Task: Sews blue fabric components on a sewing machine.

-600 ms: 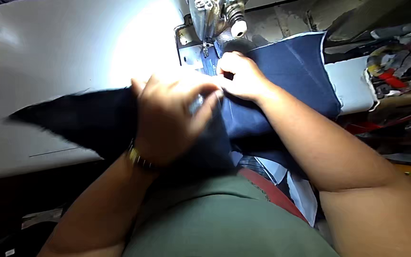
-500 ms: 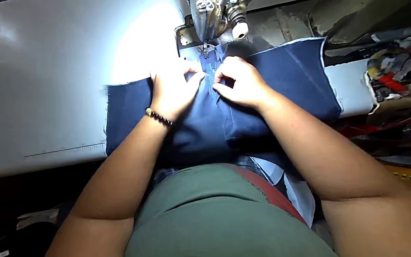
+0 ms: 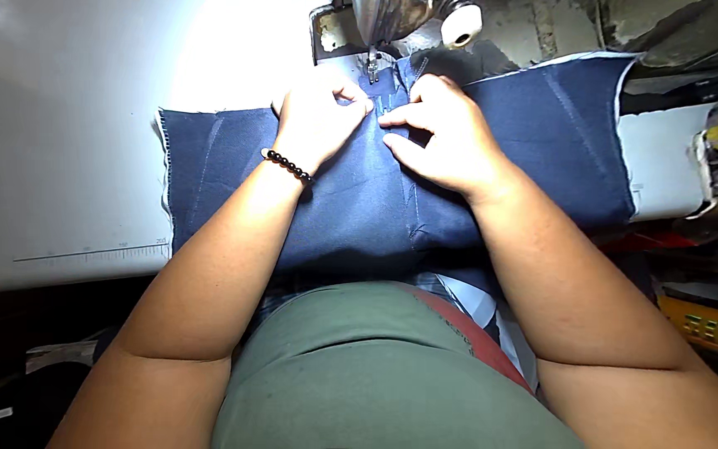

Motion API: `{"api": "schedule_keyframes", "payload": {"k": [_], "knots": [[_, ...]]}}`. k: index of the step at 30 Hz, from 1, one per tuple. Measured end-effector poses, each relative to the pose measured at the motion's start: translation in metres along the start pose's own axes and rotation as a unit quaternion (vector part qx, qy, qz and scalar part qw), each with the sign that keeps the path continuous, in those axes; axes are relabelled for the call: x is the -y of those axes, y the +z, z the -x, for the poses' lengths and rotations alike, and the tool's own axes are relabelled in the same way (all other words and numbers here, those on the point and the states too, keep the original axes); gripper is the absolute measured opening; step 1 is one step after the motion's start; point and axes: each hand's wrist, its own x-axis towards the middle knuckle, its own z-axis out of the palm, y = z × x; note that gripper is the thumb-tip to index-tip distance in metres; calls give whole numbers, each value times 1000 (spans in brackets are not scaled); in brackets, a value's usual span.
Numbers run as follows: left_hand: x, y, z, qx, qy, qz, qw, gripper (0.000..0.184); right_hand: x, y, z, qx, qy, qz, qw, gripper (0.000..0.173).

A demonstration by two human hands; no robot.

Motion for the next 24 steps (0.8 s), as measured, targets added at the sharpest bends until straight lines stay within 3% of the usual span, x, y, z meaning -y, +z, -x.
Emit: {"api": "schedule_keyframes", "payload": {"k": [11, 15, 18, 20, 24], "knots": [[-8, 2, 1, 0, -43, -16, 999, 21, 1, 0, -1, 11, 10, 8, 1000, 27], [-10, 5, 1, -30, -28, -6, 999, 43, 1, 0, -1, 5, 7, 4, 1000, 27], [-5, 8, 1, -41, 12, -8, 999, 26, 0, 0, -1, 1, 6, -2, 1000, 27], [-7, 9, 5, -57, 28, -50, 997, 17, 1, 0, -1, 0, 9, -2, 1000, 27], [-28, 5, 24, -53, 69, -225, 970, 24, 1, 0, -1, 6, 14, -5, 1000, 27]]}}
